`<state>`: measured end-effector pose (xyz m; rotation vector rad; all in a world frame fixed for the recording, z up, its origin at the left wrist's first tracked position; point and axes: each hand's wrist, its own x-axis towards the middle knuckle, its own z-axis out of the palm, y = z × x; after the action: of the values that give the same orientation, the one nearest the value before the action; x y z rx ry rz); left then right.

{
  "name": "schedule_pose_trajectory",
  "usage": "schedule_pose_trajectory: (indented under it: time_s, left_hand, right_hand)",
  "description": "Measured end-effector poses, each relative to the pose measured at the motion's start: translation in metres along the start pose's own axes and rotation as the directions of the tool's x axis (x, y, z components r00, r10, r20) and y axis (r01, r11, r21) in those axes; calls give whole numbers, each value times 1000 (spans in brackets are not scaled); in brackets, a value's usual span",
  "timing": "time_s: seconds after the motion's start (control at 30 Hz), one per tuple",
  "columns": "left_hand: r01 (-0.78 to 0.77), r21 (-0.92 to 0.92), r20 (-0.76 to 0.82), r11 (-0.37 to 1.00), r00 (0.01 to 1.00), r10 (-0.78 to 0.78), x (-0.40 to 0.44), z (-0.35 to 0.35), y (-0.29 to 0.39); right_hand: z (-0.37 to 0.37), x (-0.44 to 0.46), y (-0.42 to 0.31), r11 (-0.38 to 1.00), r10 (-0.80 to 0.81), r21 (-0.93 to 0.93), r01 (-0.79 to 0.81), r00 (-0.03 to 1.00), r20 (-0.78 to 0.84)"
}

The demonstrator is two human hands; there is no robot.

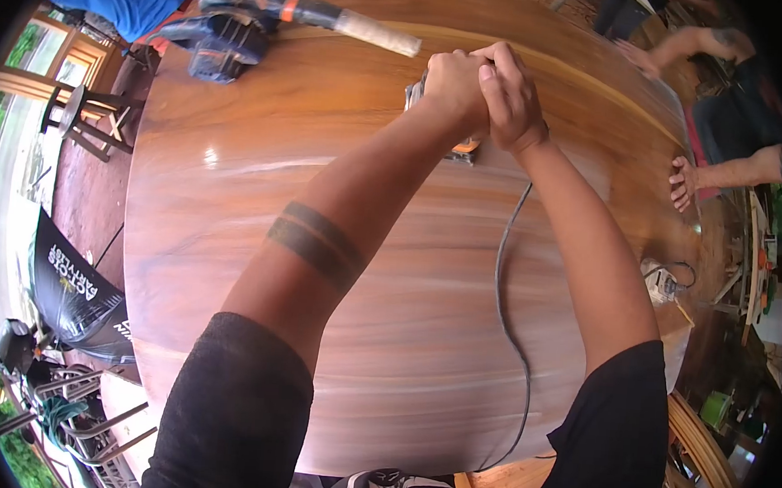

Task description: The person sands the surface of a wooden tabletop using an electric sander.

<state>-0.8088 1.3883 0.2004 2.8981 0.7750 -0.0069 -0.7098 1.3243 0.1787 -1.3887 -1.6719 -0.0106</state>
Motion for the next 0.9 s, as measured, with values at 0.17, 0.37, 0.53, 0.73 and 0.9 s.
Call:
schedule_pose_trajectory:
  time_s: [0.17,0.37,0.53,0.73,0.9]
  left_hand:
    - [34,-35,-24,999,999,-34,-34,-5,-52]
    - [65,-24,-52,998,996,-66,-82,-18,-115]
    - [82,14,-117,997,990,-80,-118,-24,-171]
    - [145,47,-55,988,988,-143,-158,-36,-233]
    - [135,88,-130,987,984,-123,-194,-42,-290]
  right_hand:
    - [49,21,-30,999,-9,35,8,1000,22]
    - [111,45,-71,998,-34,46,32,999,27]
    - [167,68,-101,994,-88,60,87,996,6]
    - [234,92,-135,993,-71,92,70,997,6]
    - [288,114,-167,992,-125,33,126,992,-22]
